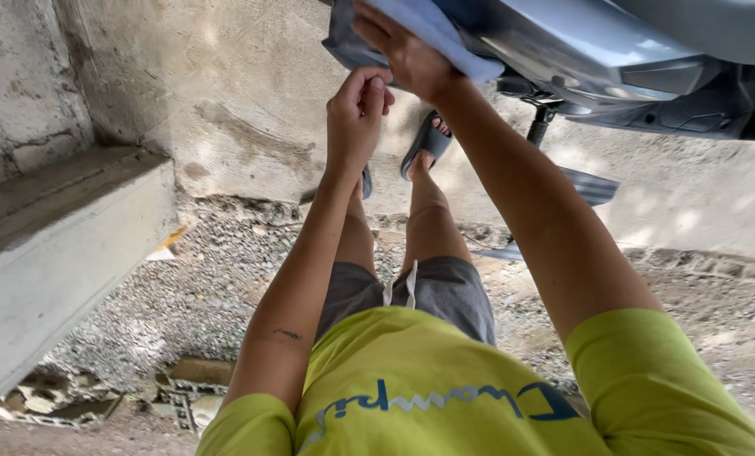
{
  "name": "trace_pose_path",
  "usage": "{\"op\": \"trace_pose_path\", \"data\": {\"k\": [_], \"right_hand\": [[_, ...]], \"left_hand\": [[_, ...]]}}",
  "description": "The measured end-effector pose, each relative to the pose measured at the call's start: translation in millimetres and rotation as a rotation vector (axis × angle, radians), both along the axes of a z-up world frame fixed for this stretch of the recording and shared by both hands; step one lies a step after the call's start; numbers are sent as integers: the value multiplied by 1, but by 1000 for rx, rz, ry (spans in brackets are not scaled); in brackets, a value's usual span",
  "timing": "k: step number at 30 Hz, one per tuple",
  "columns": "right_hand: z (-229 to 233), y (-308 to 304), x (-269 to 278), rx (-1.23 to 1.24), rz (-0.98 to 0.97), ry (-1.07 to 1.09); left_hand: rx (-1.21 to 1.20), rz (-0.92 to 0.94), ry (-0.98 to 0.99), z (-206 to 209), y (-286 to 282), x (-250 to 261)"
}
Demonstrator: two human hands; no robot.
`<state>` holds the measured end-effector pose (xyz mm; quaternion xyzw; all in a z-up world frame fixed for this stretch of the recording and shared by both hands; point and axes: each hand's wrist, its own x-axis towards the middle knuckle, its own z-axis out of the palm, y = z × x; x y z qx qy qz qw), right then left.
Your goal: Wiping down and cleaning various surfaces of a motorcycle using a cloth.
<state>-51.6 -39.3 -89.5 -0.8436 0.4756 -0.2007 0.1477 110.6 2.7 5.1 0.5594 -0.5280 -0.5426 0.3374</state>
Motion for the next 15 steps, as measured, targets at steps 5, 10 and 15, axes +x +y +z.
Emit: {"op": "trace_pose_path", "data": {"k": [5,10,15], "right_hand": [[-98,76,2,327,-748,-395],[-210,112,-14,473,-1254,-510],[-263,35,4,13,-1158,-761]], "left_hand": [[80,-52,-24,-67,12,43],[100,-174,-99,-118,23,55],[59,-213,-79,-174,14,52]]}}
